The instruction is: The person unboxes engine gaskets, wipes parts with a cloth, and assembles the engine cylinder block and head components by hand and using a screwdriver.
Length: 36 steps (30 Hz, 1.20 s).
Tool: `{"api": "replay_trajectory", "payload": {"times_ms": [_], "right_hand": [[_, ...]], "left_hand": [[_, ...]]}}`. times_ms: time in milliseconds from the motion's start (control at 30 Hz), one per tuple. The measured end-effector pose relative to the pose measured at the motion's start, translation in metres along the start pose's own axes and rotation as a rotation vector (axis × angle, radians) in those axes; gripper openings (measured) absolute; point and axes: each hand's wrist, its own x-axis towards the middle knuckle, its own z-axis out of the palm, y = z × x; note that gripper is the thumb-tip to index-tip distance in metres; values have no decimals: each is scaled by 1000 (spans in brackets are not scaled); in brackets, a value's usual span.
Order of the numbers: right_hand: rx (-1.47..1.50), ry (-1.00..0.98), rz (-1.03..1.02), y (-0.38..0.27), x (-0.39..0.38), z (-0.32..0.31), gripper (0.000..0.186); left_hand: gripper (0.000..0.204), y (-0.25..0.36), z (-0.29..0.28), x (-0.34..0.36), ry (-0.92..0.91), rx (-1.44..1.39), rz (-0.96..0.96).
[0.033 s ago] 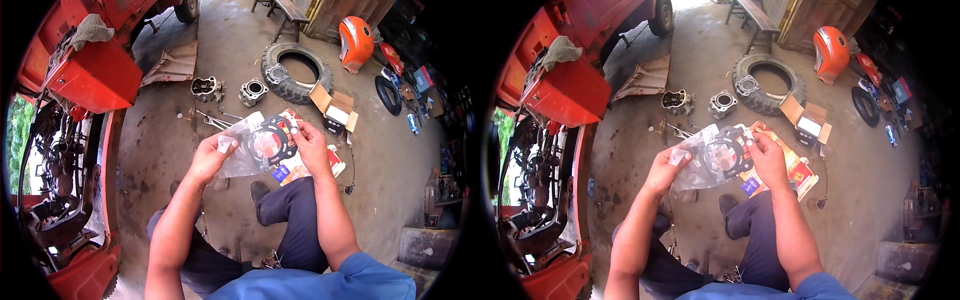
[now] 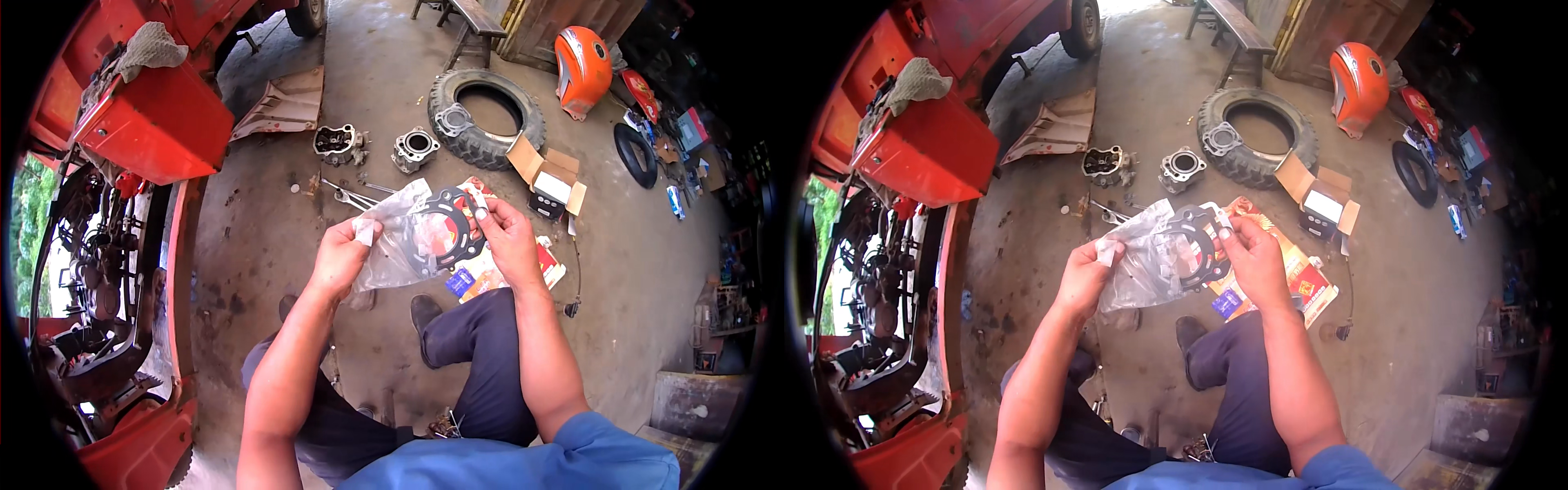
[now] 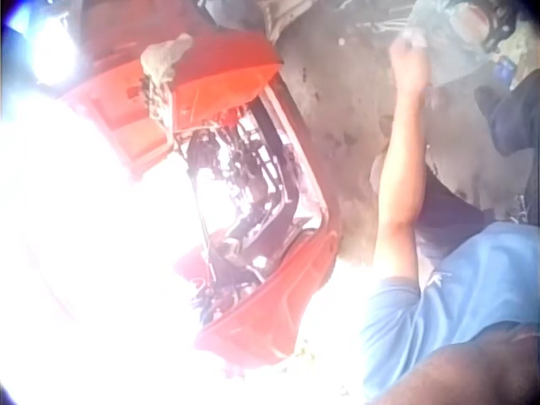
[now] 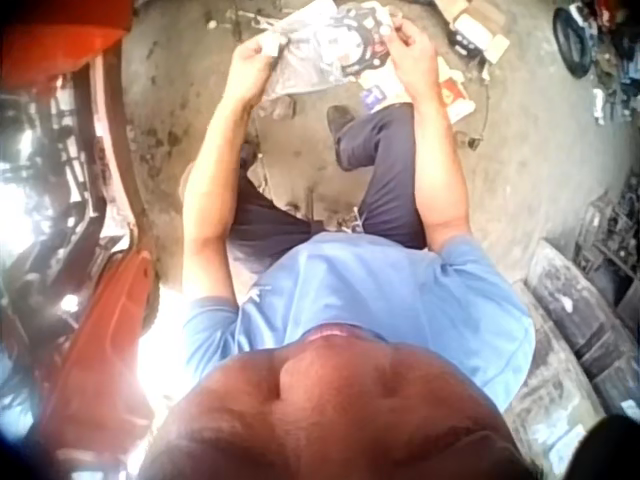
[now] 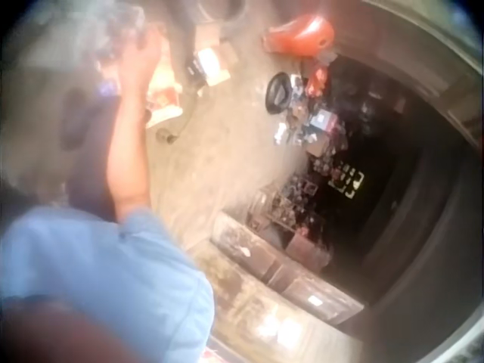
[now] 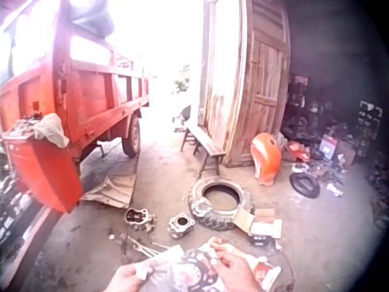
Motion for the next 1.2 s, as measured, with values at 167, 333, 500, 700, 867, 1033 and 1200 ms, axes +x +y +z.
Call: {"api": "replay_trajectory", "payload": {"times_ms": [167, 333, 500, 700, 867, 1033, 1200], "right_hand": [[71, -21, 2, -1, 2, 13, 21], [145, -12, 36, -2, 8, 18, 19], [155, -28, -9, -6, 6, 23, 15], [151, -132, 14, -10, 4, 18, 14], [30, -288, 17, -14, -2, 28, 16], [21, -341, 26, -13, -3, 33, 17], [6, -378, 57, -11, -3, 32, 18]], "left_hand": [[22, -12, 6, 9, 161, -276, 122], [26, -22, 8, 11, 168, -331, 138], [51, -9, 4, -2, -45, -210, 102], [78, 30, -29, -11, -111, -72, 250], [32, 17, -23, -6, -131, 325, 210], [19, 14, -15, -11, -14, 248, 141], [14, 22, -4, -24, 125, 74, 114]]}}
